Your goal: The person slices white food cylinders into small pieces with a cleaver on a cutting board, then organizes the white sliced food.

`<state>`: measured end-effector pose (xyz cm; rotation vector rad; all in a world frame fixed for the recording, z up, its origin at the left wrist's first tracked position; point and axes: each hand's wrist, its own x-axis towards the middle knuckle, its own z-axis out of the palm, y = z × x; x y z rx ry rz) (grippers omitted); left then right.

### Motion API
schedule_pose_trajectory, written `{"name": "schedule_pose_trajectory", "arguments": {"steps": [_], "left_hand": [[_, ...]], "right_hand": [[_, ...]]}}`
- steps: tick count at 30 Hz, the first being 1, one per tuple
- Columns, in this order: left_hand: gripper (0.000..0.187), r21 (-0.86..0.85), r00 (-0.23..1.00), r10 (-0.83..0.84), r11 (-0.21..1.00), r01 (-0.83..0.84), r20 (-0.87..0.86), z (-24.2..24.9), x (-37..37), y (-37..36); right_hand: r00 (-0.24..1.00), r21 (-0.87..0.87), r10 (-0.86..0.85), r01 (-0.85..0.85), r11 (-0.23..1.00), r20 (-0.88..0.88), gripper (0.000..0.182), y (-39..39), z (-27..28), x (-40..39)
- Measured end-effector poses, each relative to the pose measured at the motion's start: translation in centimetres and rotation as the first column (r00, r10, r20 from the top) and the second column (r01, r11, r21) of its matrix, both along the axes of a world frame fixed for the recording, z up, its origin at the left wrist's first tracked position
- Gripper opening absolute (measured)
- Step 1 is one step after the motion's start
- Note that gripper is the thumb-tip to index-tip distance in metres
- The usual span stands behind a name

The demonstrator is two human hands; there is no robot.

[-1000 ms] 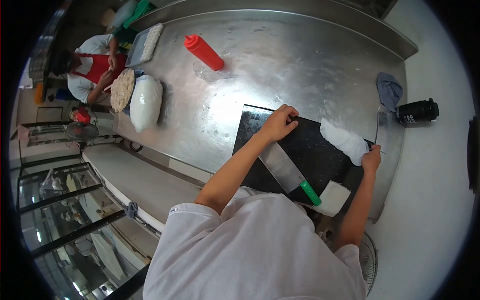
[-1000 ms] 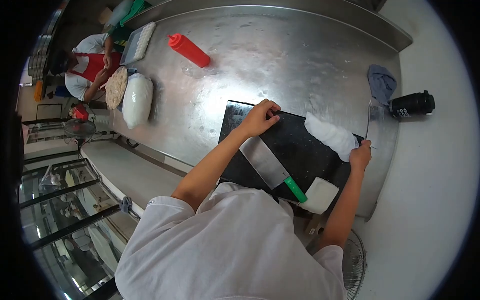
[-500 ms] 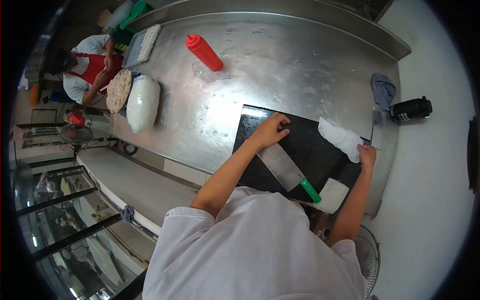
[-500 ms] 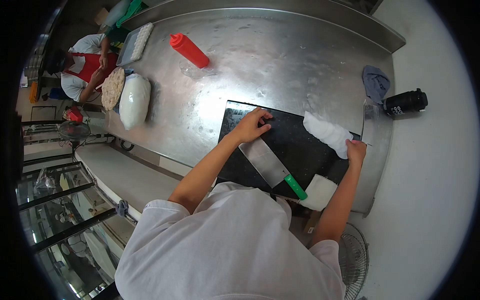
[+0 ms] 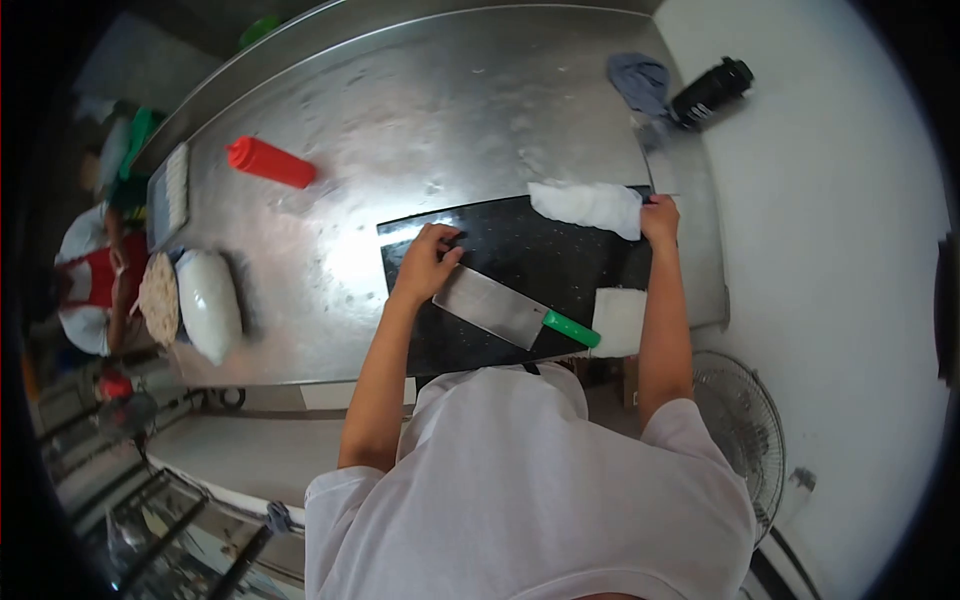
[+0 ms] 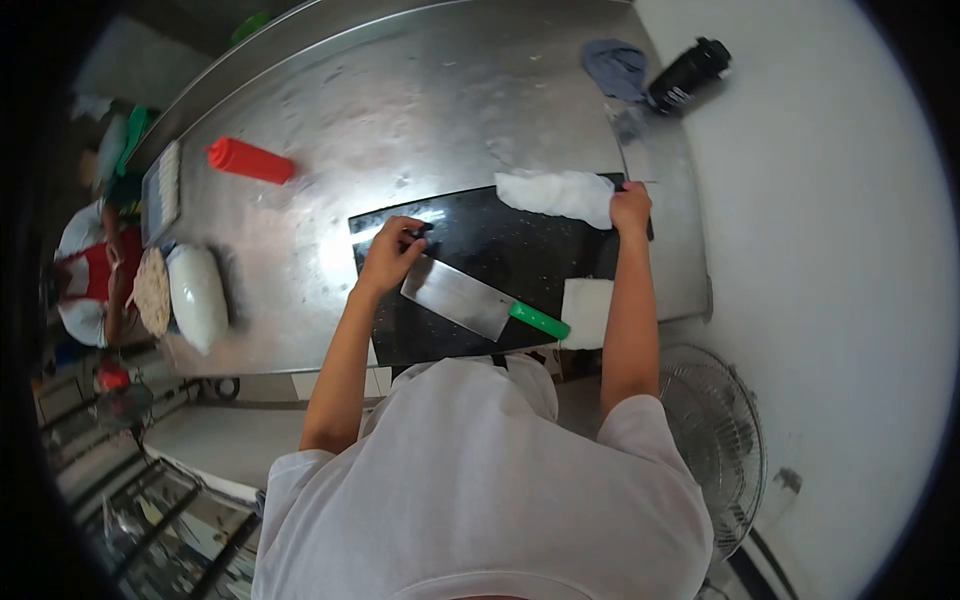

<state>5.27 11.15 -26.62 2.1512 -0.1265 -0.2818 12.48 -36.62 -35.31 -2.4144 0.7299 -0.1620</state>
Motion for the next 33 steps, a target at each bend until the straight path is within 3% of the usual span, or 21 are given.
{"name": "schedule_pose_trajectory", "arguments": {"steps": [5, 9, 14, 21, 24, 30, 33], "left_hand": [[0.031, -0.043, 1.000, -0.001, 0.999, 0.000, -0.024, -0.3, -0.7, 0.4], [0.031, -0.021, 1.000, -0.011, 1.000, 0.011, -0.021, 0.0, -1.2, 0.3], [0.030, 0.000, 0.999, 0.005, 1.000, -0.005, -0.037, 0.1, -1.4, 0.5], [0.029, -0.014, 0.999, -0.015, 1.000, 0.014, -0.036, -0.4, -1.5, 0.5], [0.030, -0.013, 0.999, -0.022, 1.000, 0.021, -0.036, -0.3, -1.4, 0.4], [0.031, 0.009, 0.999, -0.036, 0.999, 0.037, -0.034, -0.2, -1.2, 0.3], [0.031, 0.027, 0.998, -0.049, 0.998, 0.050, -0.039, -0.3, -0.9, 0.1]], "right_hand": [[1.000, 0.003, -0.006, 0.006, 1.000, -0.019, 0.039, 0.4, 1.5, -0.7], [0.984, 0.022, 0.152, -0.151, 0.988, -0.095, 0.056, 2.1, 4.7, -2.1], [0.970, 0.075, 0.242, -0.242, 0.967, 0.011, 0.052, 0.4, 2.9, -2.5], [0.936, 0.031, 0.346, -0.348, 0.937, 0.057, 0.041, 1.9, 5.5, -4.1], [0.951, 0.082, 0.295, -0.303, 0.949, 0.093, 0.038, 1.0, 4.4, -3.9], [0.962, 0.004, 0.207, -0.211, 0.977, 0.179, 0.027, 0.9, 2.2, -3.9], [0.994, 0.001, 0.100, -0.101, 0.995, 0.053, 0.026, 2.9, 4.8, -3.9]]}}
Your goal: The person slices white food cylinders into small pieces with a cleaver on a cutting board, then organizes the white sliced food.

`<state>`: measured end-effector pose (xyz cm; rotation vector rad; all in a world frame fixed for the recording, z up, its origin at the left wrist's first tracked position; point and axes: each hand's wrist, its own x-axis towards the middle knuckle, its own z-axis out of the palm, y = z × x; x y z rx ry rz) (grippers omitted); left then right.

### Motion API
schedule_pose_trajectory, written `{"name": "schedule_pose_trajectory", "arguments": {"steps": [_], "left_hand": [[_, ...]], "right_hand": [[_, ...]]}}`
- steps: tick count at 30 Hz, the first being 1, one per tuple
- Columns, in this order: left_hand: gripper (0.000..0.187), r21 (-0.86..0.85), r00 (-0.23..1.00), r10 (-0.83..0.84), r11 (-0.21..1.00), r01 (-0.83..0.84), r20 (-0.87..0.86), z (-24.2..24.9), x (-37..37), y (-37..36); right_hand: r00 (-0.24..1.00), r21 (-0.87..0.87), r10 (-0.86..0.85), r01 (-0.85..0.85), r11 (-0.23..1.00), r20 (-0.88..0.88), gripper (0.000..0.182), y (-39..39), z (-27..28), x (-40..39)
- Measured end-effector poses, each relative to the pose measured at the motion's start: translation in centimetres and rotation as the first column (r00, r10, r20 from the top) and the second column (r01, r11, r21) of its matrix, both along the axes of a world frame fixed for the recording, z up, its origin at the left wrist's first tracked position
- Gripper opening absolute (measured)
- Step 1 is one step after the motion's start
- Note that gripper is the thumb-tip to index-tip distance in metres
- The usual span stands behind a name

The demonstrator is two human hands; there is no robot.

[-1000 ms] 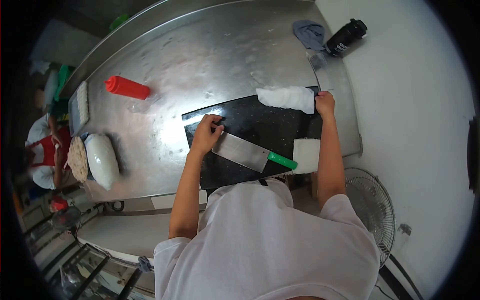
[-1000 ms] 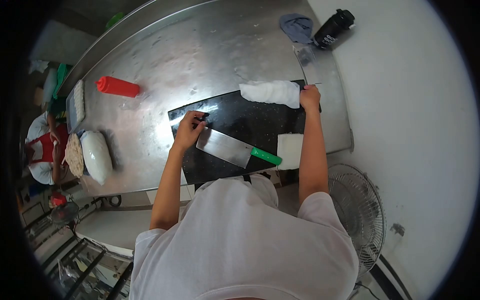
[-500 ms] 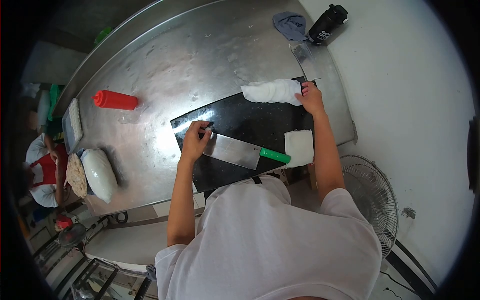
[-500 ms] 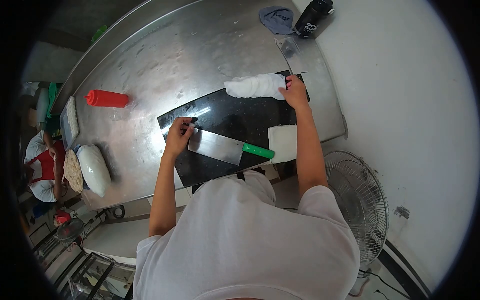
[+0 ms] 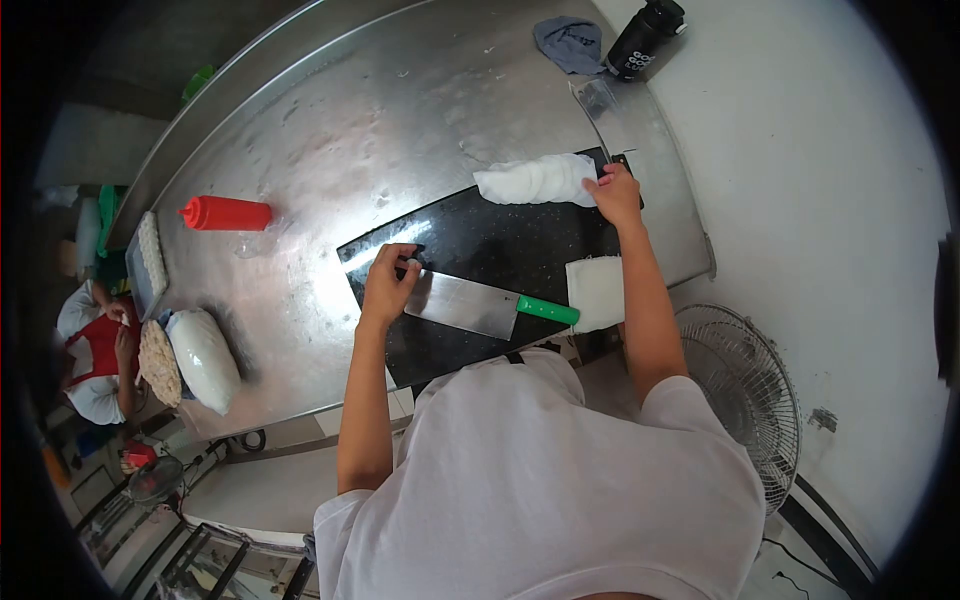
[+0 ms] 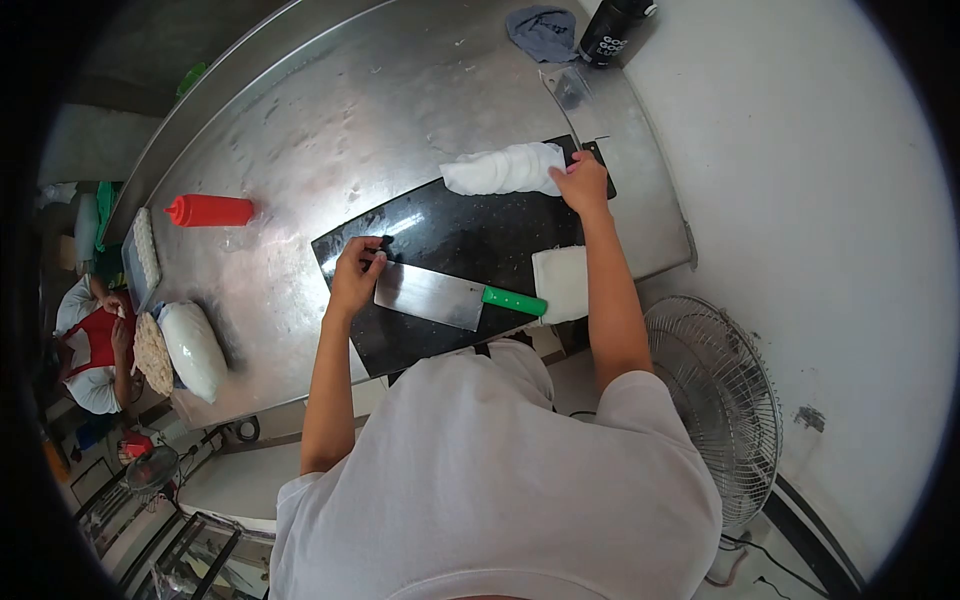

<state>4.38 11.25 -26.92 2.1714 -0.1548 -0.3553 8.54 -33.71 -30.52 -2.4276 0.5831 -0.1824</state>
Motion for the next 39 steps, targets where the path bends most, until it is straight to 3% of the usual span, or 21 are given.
{"name": "schedule_pose_trajectory", "arguments": {"steps": [5, 12, 15, 18, 22, 23, 25, 27, 29, 31, 33, 34, 37, 38, 39], "left_hand": [[0.030, 0.002, 1.000, -0.004, 1.000, 0.004, 0.027, 0.2, 0.4, -0.5], [0.030, -0.013, 1.000, 0.020, 1.000, -0.020, 0.000, 0.4, 0.5, -0.4], [0.030, 0.007, 0.999, 0.023, 1.000, -0.023, -0.025, 0.4, 0.6, -0.4], [0.030, -0.008, 1.000, 0.023, 1.000, -0.023, -0.004, 0.0, 0.6, -0.4], [0.029, -0.017, 1.000, 0.019, 1.000, -0.018, 0.014, 0.5, 0.7, -0.2], [0.029, -0.015, 1.000, 0.014, 1.000, -0.014, 0.003, 0.8, 0.7, -0.3], [0.029, -0.019, 1.000, 0.012, 1.000, -0.011, 0.004, 1.0, 0.9, -0.5], [0.029, 0.000, 1.000, -0.010, 1.000, 0.010, 0.027, 1.1, 1.1, -0.7], [0.029, -0.069, 0.996, 0.010, 0.998, -0.004, 0.087, 0.6, 1.1, -0.9], [0.031, -0.124, 0.995, 0.022, 0.992, -0.009, 0.101, 0.8, 1.2, -1.0], [0.030, -0.315, 0.994, 0.083, 0.947, -0.058, 0.066, -0.5, 1.5, -1.1], [0.030, -0.396, 0.987, 0.149, 0.904, -0.162, -0.063, -0.4, 1.7, -1.6], [0.030, -0.570, 0.931, 0.332, 0.739, -0.358, -0.155, 0.1, 3.0, -3.0], [0.043, -0.598, 0.916, 0.349, 0.698, -0.394, -0.197, 0.4, 3.4, -2.9], [0.052, -0.641, 0.919, 0.376, 0.677, -0.361, -0.121, 1.4, 3.6, -2.7]], "right_hand": [[0.998, -0.099, -0.054, 0.051, 0.994, -0.031, 0.023, -0.8, -3.0, 1.4], [0.972, -0.072, -0.151, 0.140, 0.988, -0.181, 0.023, 0.3, 0.6, 1.2], [0.997, -0.157, -0.072, 0.066, 0.985, -0.035, 0.025, 1.3, 0.1, -0.3], [0.997, -0.133, -0.078, 0.076, 0.988, -0.005, 0.026, -0.1, -2.5, -0.2], [0.992, 0.121, -0.124, 0.123, 0.985, 0.002, 0.021, 0.0, -2.5, 0.5], [0.983, 0.421, -0.172, 0.130, 0.898, 0.063, 0.021, 0.4, -2.6, 0.8], [0.946, 0.874, -0.306, 0.056, 0.483, 0.109, 0.021, 1.3, -2.2, 1.4], [0.950, 0.935, -0.301, 0.030, 0.353, 0.083, 0.029, 1.7, -1.6, 2.3], [0.927, 0.986, -0.337, -0.160, 0.045, 0.166, 0.033, 3.8, 1.2, 2.4], [0.941, 0.972, -0.253, -0.236, -0.022, 0.223, 0.048, 4.2, 1.6, 3.0], [0.956, 0.951, -0.132, -0.277, -0.133, 0.261, 0.050, 6.3, 4.9, 3.4], [0.952, 0.932, -0.057, -0.305, -0.195, 0.299, 0.050, 7.4, 6.5, 3.6], [0.894, 0.857, 0.139, -0.350, -0.379, 0.426, 0.052, 10.4, 11.2, 4.5], [0.857, 0.824, 0.202, -0.351, -0.446, 0.474, 0.052, 11.5, 12.6, 4.8], [0.814, 0.790, 0.258, -0.344, -0.507, 0.520, 0.052, 12.7, 14.4, 4.8]]}}
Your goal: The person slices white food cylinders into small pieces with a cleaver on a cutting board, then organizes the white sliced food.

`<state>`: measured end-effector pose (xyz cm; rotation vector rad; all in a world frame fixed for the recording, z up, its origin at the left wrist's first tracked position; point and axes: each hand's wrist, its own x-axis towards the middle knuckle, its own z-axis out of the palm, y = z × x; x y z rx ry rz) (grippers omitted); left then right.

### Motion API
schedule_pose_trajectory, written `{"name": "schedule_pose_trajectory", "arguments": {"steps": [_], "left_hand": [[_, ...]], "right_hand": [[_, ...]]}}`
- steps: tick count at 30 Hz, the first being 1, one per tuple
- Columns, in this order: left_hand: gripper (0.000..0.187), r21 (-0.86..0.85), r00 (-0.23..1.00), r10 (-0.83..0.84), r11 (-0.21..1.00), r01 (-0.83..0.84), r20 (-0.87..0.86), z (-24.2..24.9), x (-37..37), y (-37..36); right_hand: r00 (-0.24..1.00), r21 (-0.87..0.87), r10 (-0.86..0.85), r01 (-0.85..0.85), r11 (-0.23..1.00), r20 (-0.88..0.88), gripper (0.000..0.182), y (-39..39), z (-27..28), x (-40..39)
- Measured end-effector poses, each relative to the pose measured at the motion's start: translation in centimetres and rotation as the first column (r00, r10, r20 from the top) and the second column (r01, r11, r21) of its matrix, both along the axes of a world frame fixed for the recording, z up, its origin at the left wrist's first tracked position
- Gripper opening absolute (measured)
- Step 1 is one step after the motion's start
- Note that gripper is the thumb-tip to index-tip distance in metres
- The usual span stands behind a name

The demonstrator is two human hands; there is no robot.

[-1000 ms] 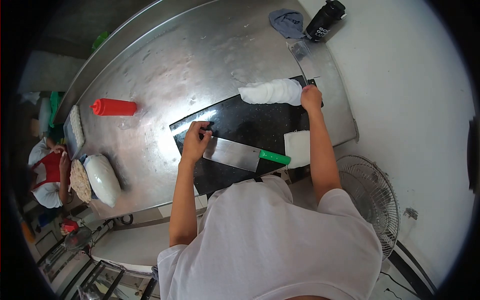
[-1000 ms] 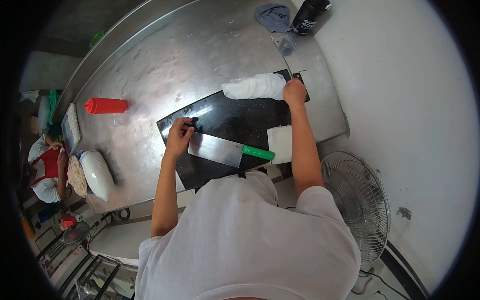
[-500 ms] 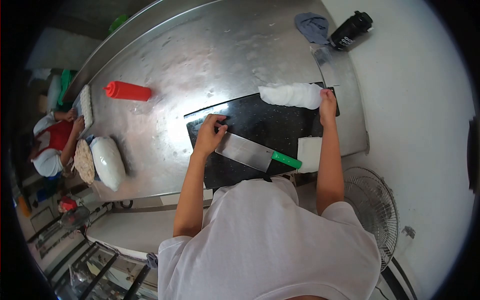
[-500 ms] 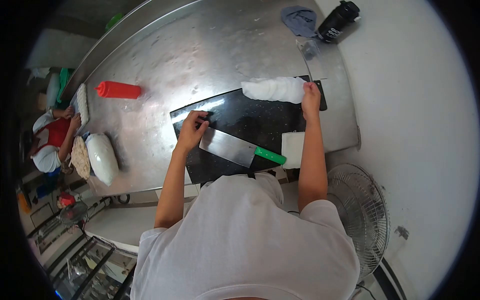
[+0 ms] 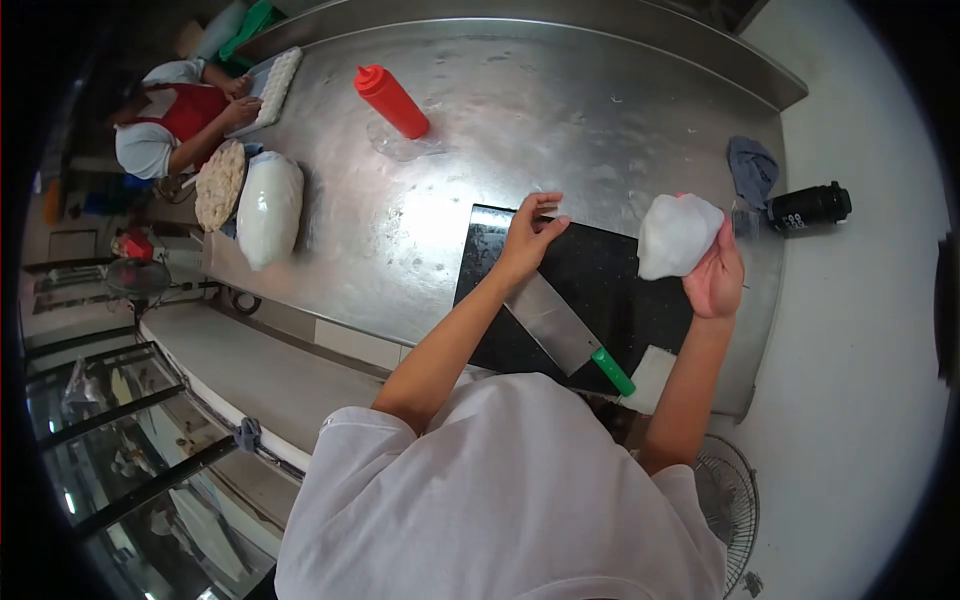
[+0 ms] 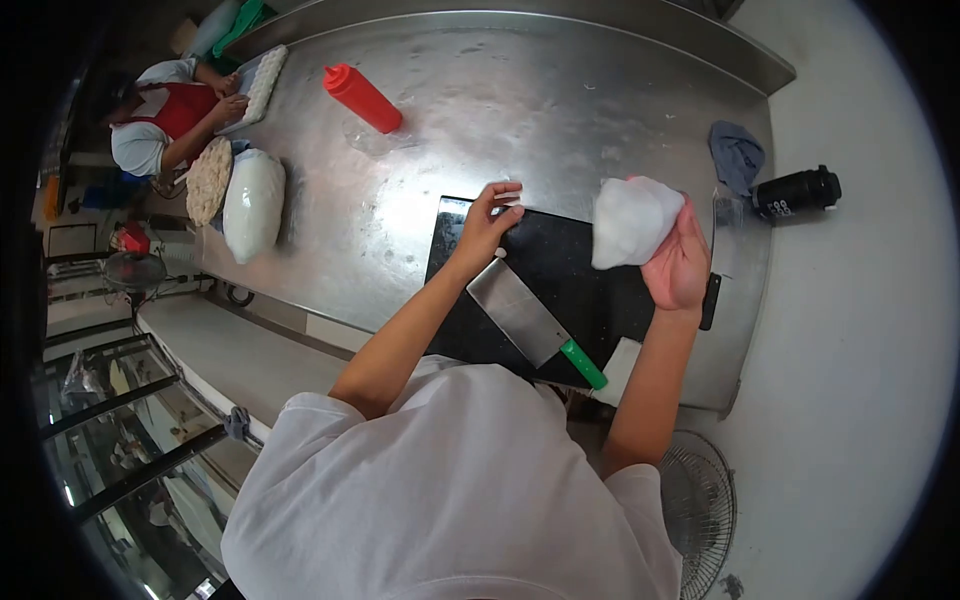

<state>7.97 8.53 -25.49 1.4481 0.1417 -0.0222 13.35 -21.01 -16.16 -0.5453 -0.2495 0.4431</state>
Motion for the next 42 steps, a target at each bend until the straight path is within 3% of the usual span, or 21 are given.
{"name": "schedule_pose_trajectory", "arguments": {"steps": [2, 3, 6, 7, 10, 14, 16, 19, 22, 26, 27, 30, 31, 33, 34, 35, 36, 38, 40, 41, 42], "left_hand": [[0.070, -0.033, 0.984, 0.062, 0.998, -0.058, 0.168, 2.7, 0.1, 0.4], [0.092, -0.161, 0.980, -0.036, 0.985, 0.069, 0.197, 4.1, 0.1, 1.2], [0.100, -0.622, 0.923, -0.330, 0.686, 0.377, 0.196, 6.1, -1.9, 3.5], [0.102, -0.703, 0.939, -0.338, 0.653, 0.280, 0.061, 5.3, -2.9, 4.3], [0.067, -0.840, 0.945, -0.268, 0.456, 0.294, 0.185, 4.1, -5.3, 7.7], [0.037, -0.686, 0.990, -0.132, 0.725, 0.056, -0.058, 4.1, -8.8, 16.2], [0.033, -0.536, 0.983, -0.085, 0.844, -0.017, -0.164, 4.7, -10.6, 21.1], [0.038, -0.477, 0.899, 0.007, 0.846, -0.239, -0.438, 4.0, -13.8, 29.3], [0.043, -0.426, 0.800, 0.297, 0.722, -0.545, -0.521, 1.4, -17.1, 35.8], [0.048, -0.299, 0.635, 0.479, 0.602, -0.740, -0.607, 1.4, -21.5, 41.8], [0.044, -0.298, 0.641, 0.476, 0.611, -0.734, -0.602, 1.6, -22.0, 42.7], [0.039, -0.342, 0.653, 0.451, 0.593, -0.729, -0.609, 1.8, -22.5, 45.1], [0.036, -0.334, 0.654, 0.461, 0.598, -0.729, -0.600, 2.1, -22.3, 45.7], [0.033, -0.350, 0.672, 0.490, 0.595, -0.723, -0.555, 2.2, -21.9, 47.0], [0.032, -0.359, 0.681, 0.502, 0.594, -0.720, -0.533, 2.3, -21.7, 47.5], [0.031, -0.350, 0.682, 0.529, 0.598, -0.722, -0.505, 2.0, -21.6, 48.0], [0.031, -0.328, 0.685, 0.542, 0.613, -0.719, -0.487, 1.9, -21.6, 48.3], [0.030, -0.278, 0.679, 0.577, 0.632, -0.724, -0.455, 1.6, -22.2, 49.0], [0.029, -0.230, 0.673, 0.574, 0.655, -0.719, -0.467, 0.7, -22.7, 49.3], [0.029, -0.209, 0.668, 0.569, 0.665, -0.717, -0.480, 0.4, -23.0, 48.9], [0.029, -0.165, 0.659, 0.576, 0.680, -0.715, -0.483, 0.3, -23.1, 48.4]], "right_hand": [[0.998, 0.012, 0.060, -0.059, 0.998, -0.012, 0.046, 3.2, 4.2, -0.4], [0.995, -0.016, 0.103, -0.103, 0.995, 0.016, 0.050, 4.6, 5.7, -0.4], [0.967, -0.237, 0.164, -0.117, 0.964, 0.192, 0.069, 9.6, 8.2, -0.8], [0.947, -0.327, 0.181, -0.088, 0.941, 0.267, 0.076, 11.3, 8.6, -0.8], [0.988, -0.179, 0.118, -0.099, 0.979, 0.098, 0.089, 16.4, 4.9, -0.8], [0.943, 0.058, 0.053, -0.036, 0.998, -0.328, 0.089, 25.5, -4.8, -3.8], [0.956, 0.250, 0.170, -0.109, 0.962, -0.241, 0.077, 32.2, -8.3, -6.4], [0.870, 0.109, 0.045, 0.010, 0.994, -0.491, 0.069, 40.9, -11.0, -10.2], [0.868, -0.097, 0.066, -0.130, 0.987, -0.492, 0.065, 49.2, -10.8, -9.9], [0.806, -0.081, 0.094, -0.174, 0.981, -0.584, 0.056, 61.7, -8.2, -3.4], [0.809, -0.033, 0.119, -0.169, 0.985, -0.576, 0.054, 65.0, -6.8, -0.7], [0.923, 0.089, 0.239, -0.222, 0.971, -0.302, 0.048, 74.7, -1.3, 7.9], [0.928, 0.064, 0.252, -0.244, 0.968, -0.276, 0.050, 77.6, -0.3, 11.1], [0.989, -0.180, 0.147, -0.139, 0.974, 0.030, 0.063, 84.2, -0.5, 18.0], [0.997, -0.500, 0.011, 0.029, 0.865, 0.077, 0.066, 84.3, -0.6, 19.8], [0.982, -0.748, -0.104, 0.189, 0.636, 0.159, 0.070, 84.3, -0.6, 21.1], [0.947, -0.894, -0.181, 0.313, 0.322, 0.267, 0.074, 84.6, -0.6, 22.0], [0.941, -0.888, -0.180, 0.331, 0.319, 0.286, 0.074, 82.9, -4.7, 23.3], [0.914, -0.861, 0.016, 0.375, 0.344, 0.405, 0.070, 78.3, -8.4, 20.0], [0.909, -0.836, 0.075, 0.341, 0.430, 0.410, 0.063, 75.6, -12.2, 17.8], [0.933, -0.869, 0.075, 0.295, 0.398, 0.351, 0.049, 72.4, -12.2, 12.9]]}}
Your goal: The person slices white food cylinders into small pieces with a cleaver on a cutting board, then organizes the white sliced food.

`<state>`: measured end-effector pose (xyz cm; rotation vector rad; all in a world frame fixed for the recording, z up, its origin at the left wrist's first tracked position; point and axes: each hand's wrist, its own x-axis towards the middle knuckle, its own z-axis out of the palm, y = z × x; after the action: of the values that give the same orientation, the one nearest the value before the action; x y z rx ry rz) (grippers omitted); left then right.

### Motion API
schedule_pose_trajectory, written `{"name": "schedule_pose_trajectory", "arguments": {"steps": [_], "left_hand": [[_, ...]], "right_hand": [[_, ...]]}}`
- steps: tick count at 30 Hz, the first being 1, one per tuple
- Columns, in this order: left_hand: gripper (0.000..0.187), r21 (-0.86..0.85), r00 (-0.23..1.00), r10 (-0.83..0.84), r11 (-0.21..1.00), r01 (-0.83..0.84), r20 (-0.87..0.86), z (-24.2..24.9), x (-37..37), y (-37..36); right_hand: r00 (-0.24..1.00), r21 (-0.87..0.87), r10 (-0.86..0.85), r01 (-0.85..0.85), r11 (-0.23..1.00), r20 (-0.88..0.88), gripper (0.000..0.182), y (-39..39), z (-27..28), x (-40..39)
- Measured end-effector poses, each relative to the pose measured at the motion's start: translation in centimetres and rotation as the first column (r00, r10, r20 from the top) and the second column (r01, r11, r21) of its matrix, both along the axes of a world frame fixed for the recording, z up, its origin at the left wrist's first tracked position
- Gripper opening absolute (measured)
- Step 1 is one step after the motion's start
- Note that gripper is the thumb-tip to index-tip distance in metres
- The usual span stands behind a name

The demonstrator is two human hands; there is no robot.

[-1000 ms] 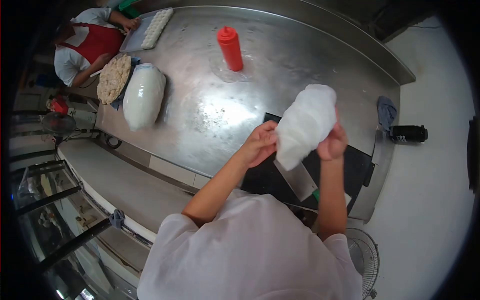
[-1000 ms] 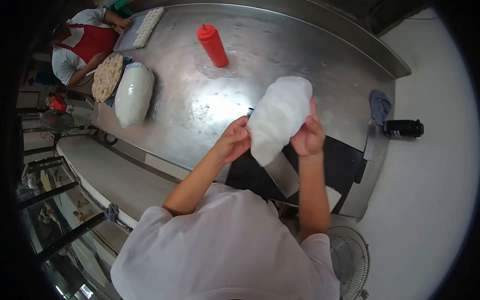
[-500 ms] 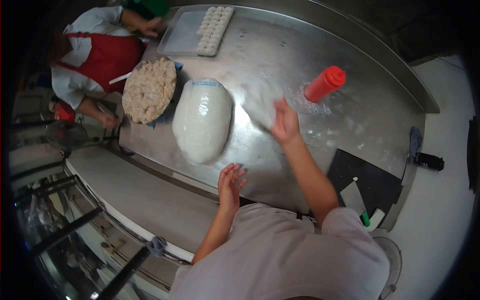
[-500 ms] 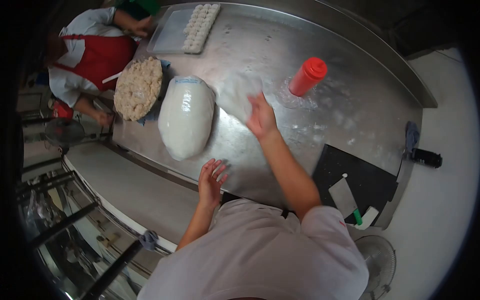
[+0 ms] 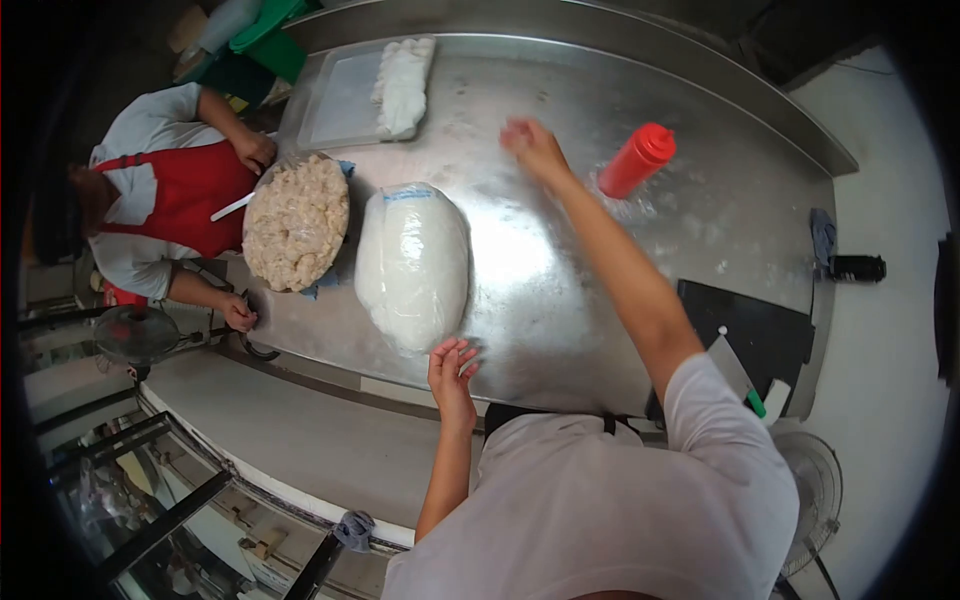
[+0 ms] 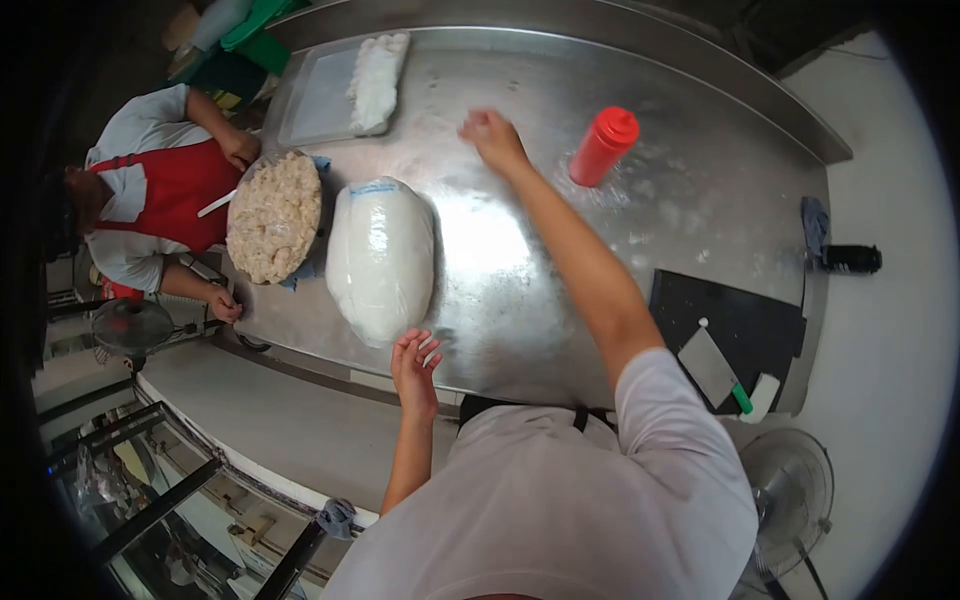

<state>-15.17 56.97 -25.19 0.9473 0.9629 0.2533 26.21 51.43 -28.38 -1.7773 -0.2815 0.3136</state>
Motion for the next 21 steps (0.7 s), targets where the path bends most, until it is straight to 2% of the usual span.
{"name": "schedule_pose_trajectory", "arguments": {"steps": [2, 4, 7, 9, 10, 11, 12, 13, 14, 16, 18, 21], "left_hand": [[0.030, 0.053, 0.994, -0.073, 0.996, 0.077, -0.077, -0.4, 0.6, -0.8], [0.030, 0.106, 0.991, -0.115, 0.987, 0.122, -0.063, -0.5, 1.7, -2.2], [0.028, 0.263, 0.953, -0.303, 0.919, 0.295, -0.009, -1.3, 3.5, -5.5], [0.024, 0.367, 0.889, -0.458, 0.830, 0.420, 0.017, -2.3, 4.5, -9.1], [0.022, 0.397, 0.849, -0.527, 0.785, 0.475, 0.025, -3.0, 5.1, -11.0], [0.020, 0.427, 0.809, -0.587, 0.740, 0.520, 0.030, -3.4, 5.5, -12.8], [0.018, 0.498, 0.751, -0.660, 0.651, 0.573, -0.001, -3.4, 6.0, -14.7], [0.016, 0.565, 0.692, -0.720, 0.554, 0.611, -0.041, -3.2, 6.5, -16.5], [0.014, 0.626, 0.635, -0.768, 0.453, 0.635, -0.088, -3.0, 6.9, -18.3], [0.012, 0.695, 0.585, -0.807, 0.377, 0.612, -0.078, -2.2, 7.2, -22.4], [0.013, 0.766, 0.486, -0.871, 0.260, 0.587, -0.077, -1.5, 7.3, -26.9], [0.017, 0.793, 0.348, -0.936, 0.165, 0.587, -0.062, 0.6, 7.2, -34.1]], "right_hand": [[0.977, 0.171, -0.004, 0.042, 0.984, -0.213, 0.037, -7.2, -0.1, -9.6], [0.958, 0.395, -0.005, 0.123, 0.910, -0.287, 0.032, -15.4, -2.3, -18.0], [0.898, 0.271, -0.281, 0.379, 0.885, -0.339, 0.024, -27.6, -1.2, -28.2], [0.843, 0.067, -0.521, 0.533, 0.844, -0.135, 0.019, -36.1, -1.0, -32.4], [0.798, -0.094, -0.602, 0.602, 0.793, 0.037, 0.018, -40.2, 0.1, -33.6], [0.748, -0.301, -0.624, 0.663, 0.686, 0.227, 0.026, -43.7, 2.0, -34.5], [0.729, -0.477, -0.504, 0.684, 0.551, 0.463, 0.044, -48.0, 2.3, -35.5], [0.756, -0.622, -0.398, 0.655, 0.429, 0.521, 0.060, -52.2, 2.9, -36.3], [0.776, -0.704, -0.403, 0.620, 0.347, 0.485, 0.062, -55.3, 3.0, -37.3], [0.813, -0.833, -0.408, 0.520, 0.188, 0.415, 0.067, -60.3, 2.7, -38.0], [0.856, -0.839, -0.332, 0.485, 0.247, 0.397, 0.067, -63.9, 0.9, -38.1], [0.913, -0.863, -0.253, 0.391, 0.320, 0.320, 0.064, -65.7, 0.1, -37.8]]}}
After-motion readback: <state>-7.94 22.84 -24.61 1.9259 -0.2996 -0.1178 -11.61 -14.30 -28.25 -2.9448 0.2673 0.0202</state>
